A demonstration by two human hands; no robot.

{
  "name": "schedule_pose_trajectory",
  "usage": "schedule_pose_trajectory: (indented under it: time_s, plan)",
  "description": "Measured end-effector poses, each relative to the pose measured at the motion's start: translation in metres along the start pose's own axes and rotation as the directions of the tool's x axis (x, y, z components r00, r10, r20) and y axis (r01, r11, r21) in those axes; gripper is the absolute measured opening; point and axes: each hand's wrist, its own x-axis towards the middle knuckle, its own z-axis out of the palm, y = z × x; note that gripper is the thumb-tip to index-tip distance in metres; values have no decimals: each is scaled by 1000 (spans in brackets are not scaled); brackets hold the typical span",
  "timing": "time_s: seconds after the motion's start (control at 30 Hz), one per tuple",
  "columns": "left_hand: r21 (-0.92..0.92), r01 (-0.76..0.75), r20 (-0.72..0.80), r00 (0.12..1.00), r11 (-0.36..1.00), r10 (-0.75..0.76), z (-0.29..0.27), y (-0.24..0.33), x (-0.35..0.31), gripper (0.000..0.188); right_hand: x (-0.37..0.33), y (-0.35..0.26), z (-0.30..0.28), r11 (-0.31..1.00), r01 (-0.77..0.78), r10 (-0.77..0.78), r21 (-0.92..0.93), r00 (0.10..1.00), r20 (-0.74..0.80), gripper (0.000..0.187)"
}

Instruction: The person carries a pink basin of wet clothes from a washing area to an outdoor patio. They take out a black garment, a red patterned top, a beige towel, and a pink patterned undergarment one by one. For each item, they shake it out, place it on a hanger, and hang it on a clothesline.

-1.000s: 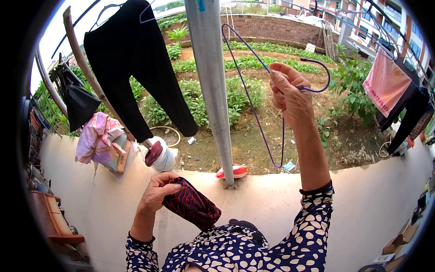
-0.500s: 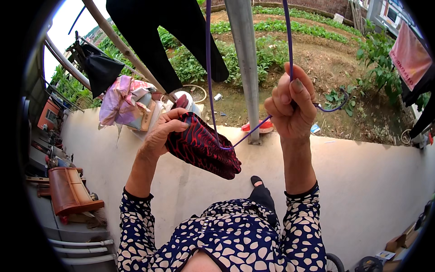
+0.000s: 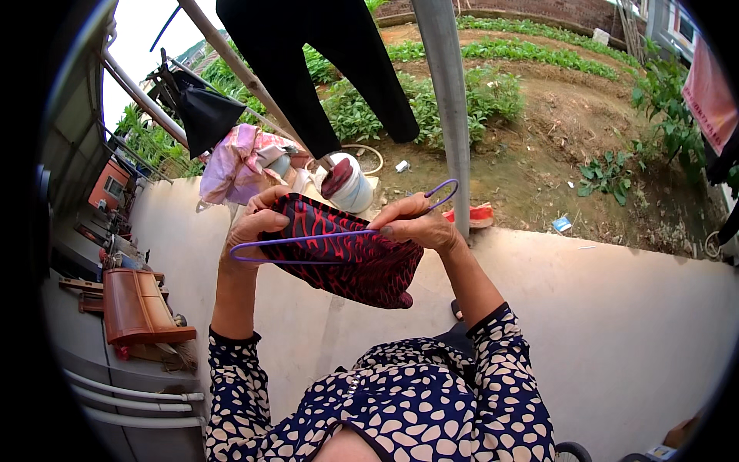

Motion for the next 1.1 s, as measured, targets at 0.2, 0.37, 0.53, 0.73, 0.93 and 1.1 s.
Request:
schedule_pose_trajectory:
  time_s: [0.2, 0.37, 0.53, 0.73, 0.93, 1.1]
  plan:
    - [305, 1, -170, 984, 952, 54, -19, -3, -30, 18, -43, -32, 11, 937, 10, -27, -349, 999, -45, 15]
    - [539, -132, -201, 939, 832, 279, -28, -2, -35, 17, -63, -51, 27, 894, 17, -62, -448, 994, -87, 16]
    - [663, -241, -118, 901, 709, 417, -19, 9, -41, 15, -78, -71, 45, 867, -31, -57, -498, 986, -159, 17]
    - [777, -389, 93, 849, 496, 520, -5, 7, -54, 15, -88, -105, 62, 730, -54, -13, -681, 996, -93, 18]
    - [734, -455, 221, 863, 505, 455, 0, -4, -44, 28, -79, -164, 88, 770, -249, 99, -588, 956, -276, 18]
    - [720, -452, 169, 850, 527, 499, -14, -25, -33, 24, -63, -185, 107, 611, -358, 173, -706, 931, -323, 18]
